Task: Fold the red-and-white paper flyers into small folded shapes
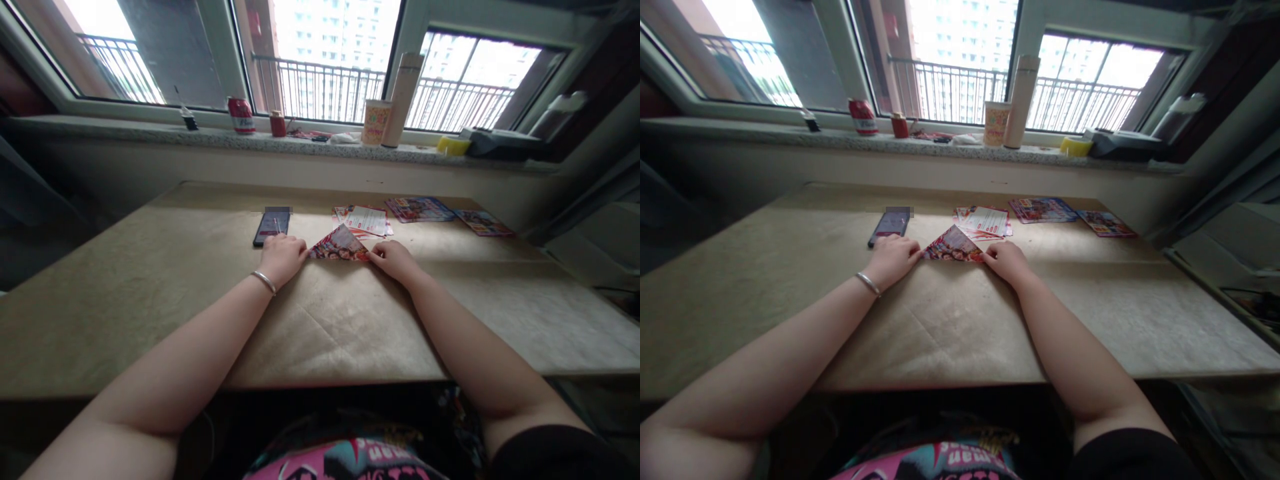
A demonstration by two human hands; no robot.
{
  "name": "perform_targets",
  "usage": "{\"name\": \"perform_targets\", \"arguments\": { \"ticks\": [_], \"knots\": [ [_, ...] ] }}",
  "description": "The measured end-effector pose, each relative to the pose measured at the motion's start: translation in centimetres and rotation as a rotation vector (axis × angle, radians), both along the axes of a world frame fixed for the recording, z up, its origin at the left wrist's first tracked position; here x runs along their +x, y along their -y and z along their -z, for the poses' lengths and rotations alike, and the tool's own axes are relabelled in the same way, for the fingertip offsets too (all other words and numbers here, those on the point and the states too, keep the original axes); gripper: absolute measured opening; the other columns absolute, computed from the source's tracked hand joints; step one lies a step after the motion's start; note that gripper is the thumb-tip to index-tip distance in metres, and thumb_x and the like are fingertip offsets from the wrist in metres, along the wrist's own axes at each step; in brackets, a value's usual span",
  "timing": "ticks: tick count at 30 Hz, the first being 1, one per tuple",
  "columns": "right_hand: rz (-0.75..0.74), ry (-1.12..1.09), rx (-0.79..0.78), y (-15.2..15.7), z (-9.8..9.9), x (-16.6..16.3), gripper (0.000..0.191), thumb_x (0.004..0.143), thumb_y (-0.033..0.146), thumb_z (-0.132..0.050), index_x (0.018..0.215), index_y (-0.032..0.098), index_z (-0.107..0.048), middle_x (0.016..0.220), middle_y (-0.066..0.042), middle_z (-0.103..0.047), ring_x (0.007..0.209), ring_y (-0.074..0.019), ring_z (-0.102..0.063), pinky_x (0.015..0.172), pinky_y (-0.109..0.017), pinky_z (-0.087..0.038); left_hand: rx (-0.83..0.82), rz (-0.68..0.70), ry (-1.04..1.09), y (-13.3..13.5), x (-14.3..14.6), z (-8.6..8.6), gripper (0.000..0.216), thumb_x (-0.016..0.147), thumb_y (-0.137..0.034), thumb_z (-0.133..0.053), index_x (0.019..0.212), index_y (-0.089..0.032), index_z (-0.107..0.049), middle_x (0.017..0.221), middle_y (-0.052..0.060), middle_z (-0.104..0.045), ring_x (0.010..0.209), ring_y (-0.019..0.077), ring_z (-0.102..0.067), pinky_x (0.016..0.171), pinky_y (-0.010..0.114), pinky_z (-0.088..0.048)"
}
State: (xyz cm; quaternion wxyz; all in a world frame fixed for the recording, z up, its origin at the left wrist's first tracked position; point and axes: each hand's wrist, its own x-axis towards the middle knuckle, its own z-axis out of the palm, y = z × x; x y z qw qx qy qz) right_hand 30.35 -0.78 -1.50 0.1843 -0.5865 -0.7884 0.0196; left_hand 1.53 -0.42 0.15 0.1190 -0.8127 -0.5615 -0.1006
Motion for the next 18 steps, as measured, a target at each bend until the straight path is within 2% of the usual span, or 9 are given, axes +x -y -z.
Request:
{"name": "perform_targets", "arguments": {
  "ticks": [4, 11, 15, 18],
  "knots": [
    [0.09, 0.026, 0.028, -0.13, 0.18, -0.46, 0.034, 0.084, 0.045, -0.055, 0.064, 0.021, -0.065, 0.069, -0.004, -0.068, 0.065, -0.016, -0.057, 0.055, -0.026, -0.035, 0.015, -0.049, 0.006, -0.21, 0.69, 0.64, 0.039, 0.092, -0.046, -0.043, 0.085, -0.019, -0.07, 0.095, 0.012, -0.07, 0.091, 0.0276, -0.058, 0.072, 0.037, -0.037],
    [0.138, 0.081, 0.001, 0.3, -0.35, -1.05, 0.034, 0.082, 0.05, -0.058, 0.066, 0.021, -0.066, 0.074, -0.007, -0.07, 0.071, -0.02, -0.06, 0.058, -0.029, -0.039, 0.049, -0.025, -0.035, -0.51, 0.64, 0.98, 0.037, 0.09, -0.046, -0.046, 0.084, -0.018, -0.069, 0.094, 0.013, -0.068, 0.093, 0.0292, -0.056, 0.072, 0.039, -0.037],
    [0.113, 0.036, -0.002, 0.29, -0.11, -0.84, 0.03, 0.082, 0.046, -0.059, 0.067, 0.021, -0.065, 0.076, -0.006, -0.069, 0.072, -0.0191, -0.059, 0.06, -0.029, -0.04, 0.061, -0.017, -0.044, -0.45, 0.47, 1.02, 0.036, 0.09, -0.046, -0.046, 0.085, -0.019, -0.069, 0.094, 0.012, -0.068, 0.094, 0.0284, -0.055, 0.073, 0.039, -0.037],
    [0.026, -0.038, 0.024, 0.15, 0.21, -0.52, 0.022, 0.08, 0.039, -0.063, 0.068, 0.021, -0.065, 0.075, -0.004, -0.068, 0.072, -0.0177, -0.058, 0.063, -0.028, -0.04, 0.079, -0.036, -0.039, -0.4, 0.17, 0.91, 0.034, 0.091, -0.044, -0.045, 0.085, -0.019, -0.068, 0.095, 0.012, -0.067, 0.094, 0.0287, -0.055, 0.073, 0.039, -0.037]
  ]
}}
